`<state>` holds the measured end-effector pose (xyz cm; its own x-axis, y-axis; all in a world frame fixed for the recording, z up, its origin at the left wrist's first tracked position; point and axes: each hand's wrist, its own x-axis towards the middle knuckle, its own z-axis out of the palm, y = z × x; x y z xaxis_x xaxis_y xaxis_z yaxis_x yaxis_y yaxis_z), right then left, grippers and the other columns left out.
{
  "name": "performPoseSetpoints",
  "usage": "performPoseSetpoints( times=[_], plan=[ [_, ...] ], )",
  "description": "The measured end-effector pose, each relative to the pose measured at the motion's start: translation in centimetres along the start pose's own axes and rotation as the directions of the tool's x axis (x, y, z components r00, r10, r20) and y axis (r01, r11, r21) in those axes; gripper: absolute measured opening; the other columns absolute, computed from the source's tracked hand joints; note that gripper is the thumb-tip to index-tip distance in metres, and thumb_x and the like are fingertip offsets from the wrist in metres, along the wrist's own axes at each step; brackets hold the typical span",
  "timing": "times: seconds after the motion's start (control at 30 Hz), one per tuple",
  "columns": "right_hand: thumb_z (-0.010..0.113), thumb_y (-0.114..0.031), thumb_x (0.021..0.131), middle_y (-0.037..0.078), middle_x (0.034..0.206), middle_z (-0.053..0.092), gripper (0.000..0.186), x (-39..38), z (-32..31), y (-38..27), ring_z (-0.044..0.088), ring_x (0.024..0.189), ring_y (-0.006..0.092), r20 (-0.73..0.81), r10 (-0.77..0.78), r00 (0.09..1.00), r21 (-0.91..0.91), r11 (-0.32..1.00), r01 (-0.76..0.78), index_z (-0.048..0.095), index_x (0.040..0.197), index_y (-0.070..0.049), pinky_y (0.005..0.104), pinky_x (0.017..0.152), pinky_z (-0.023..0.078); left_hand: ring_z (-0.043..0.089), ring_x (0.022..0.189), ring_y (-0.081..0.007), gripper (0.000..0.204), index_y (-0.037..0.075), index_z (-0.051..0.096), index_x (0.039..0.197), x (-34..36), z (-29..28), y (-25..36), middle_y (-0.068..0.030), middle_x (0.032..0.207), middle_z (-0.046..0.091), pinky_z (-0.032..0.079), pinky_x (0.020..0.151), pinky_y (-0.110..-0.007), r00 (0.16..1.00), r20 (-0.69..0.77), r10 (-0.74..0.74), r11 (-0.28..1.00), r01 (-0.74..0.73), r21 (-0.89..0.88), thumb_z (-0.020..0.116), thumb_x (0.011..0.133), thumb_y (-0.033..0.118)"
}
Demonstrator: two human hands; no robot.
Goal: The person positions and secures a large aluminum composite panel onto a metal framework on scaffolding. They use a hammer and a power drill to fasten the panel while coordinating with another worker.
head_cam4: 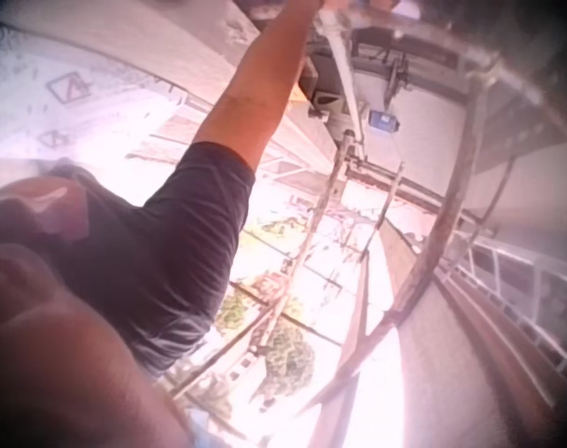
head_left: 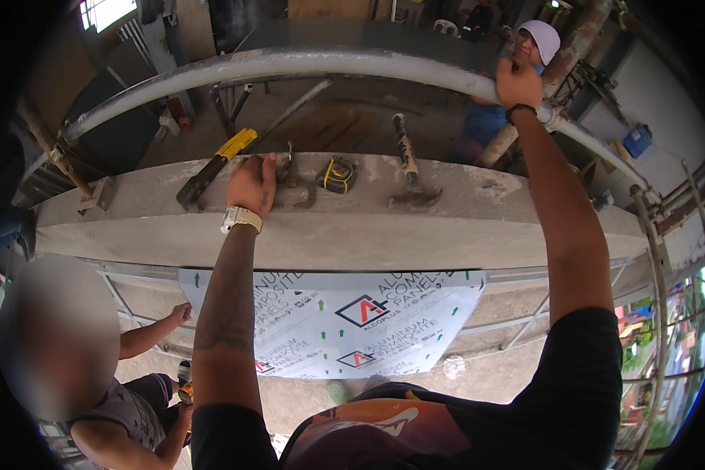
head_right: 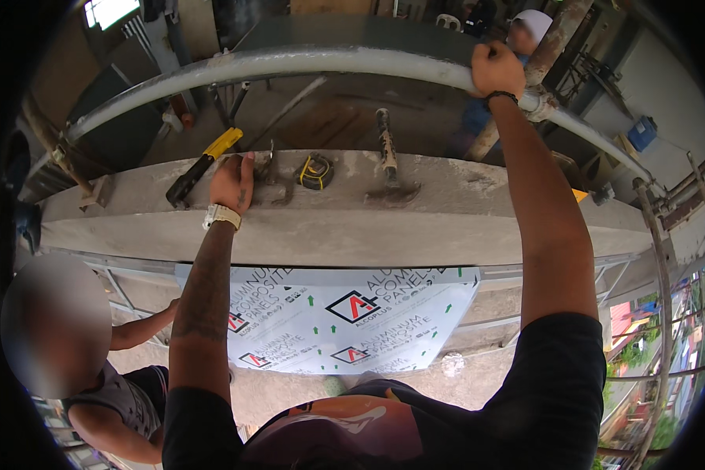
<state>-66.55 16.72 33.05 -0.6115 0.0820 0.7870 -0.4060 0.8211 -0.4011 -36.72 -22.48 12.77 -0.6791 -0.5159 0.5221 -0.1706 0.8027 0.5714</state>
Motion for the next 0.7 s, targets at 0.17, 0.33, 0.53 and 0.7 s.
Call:
performPoseSetpoints(
  times=[0.17, 0.33, 0.53, 0.7],
  plan=[
    [0.054, -0.047, 0.086, 0.016, 0.106, 0.076, 0.045, 0.03, -0.24, -0.11, 0.070, 0.104, 0.0404, 0.022, 0.006, 1.000, -0.022, 1.000, -0.006, 0.077, 0.111, -0.017, 0.0485, 0.093, 0.055, 0.063, 0.093, -0.0469, 0.051, -0.002, 0.064, 0.089, 0.01, -0.28, 0.40, -0.0271, 0.093, 0.066, 0.050, 0.082, -0.053, 0.999, 0.034, -0.012, 1.000, 0.012, -0.002, 0.052, 0.104, 0.045],
    [0.054, -0.048, 0.086, 0.017, 0.107, 0.076, 0.047, 0.14, 0.18, 0.12, 0.070, 0.105, 0.0407, 0.031, 0.006, 1.000, -0.015, 1.000, -0.006, 0.077, 0.112, -0.017, 0.0492, 0.093, 0.055, 0.063, 0.090, -0.0475, 0.050, -0.003, 0.063, 0.088, 0.00, -0.13, 0.00, -0.0275, 0.089, 0.066, 0.050, 0.079, -0.053, 1.000, 0.000, 0.031, 0.999, -0.031, -0.009, 0.052, 0.104, 0.044],
    [0.054, -0.049, 0.087, 0.017, 0.110, 0.075, 0.047, 0.05, -0.15, 0.18, 0.070, 0.106, 0.0405, 0.029, -0.016, 0.999, -0.027, 1.000, 0.017, 0.077, 0.113, -0.018, 0.0496, 0.093, 0.055, 0.064, 0.090, -0.0480, 0.051, -0.003, 0.064, 0.091, 0.05, 0.20, -0.20, -0.0281, 0.090, 0.066, 0.051, 0.080, -0.054, 1.000, -0.002, 0.026, 1.000, -0.026, -0.004, 0.052, 0.104, 0.044],
    [0.054, -0.050, 0.090, 0.015, 0.110, 0.076, 0.044, 0.01, -0.03, 0.11, 0.070, 0.104, 0.0401, 0.032, -0.022, 0.999, -0.029, 0.999, 0.023, 0.077, 0.113, -0.020, 0.0509, 0.093, 0.055, 0.063, 0.092, -0.0486, 0.052, -0.003, 0.065, 0.093, 0.29, -0.16, -0.08, -0.0282, 0.092, 0.066, 0.050, 0.081, -0.054, 0.999, 0.031, -0.013, 1.000, 0.012, 0.017, 0.051, 0.104, 0.046]
  ],
)
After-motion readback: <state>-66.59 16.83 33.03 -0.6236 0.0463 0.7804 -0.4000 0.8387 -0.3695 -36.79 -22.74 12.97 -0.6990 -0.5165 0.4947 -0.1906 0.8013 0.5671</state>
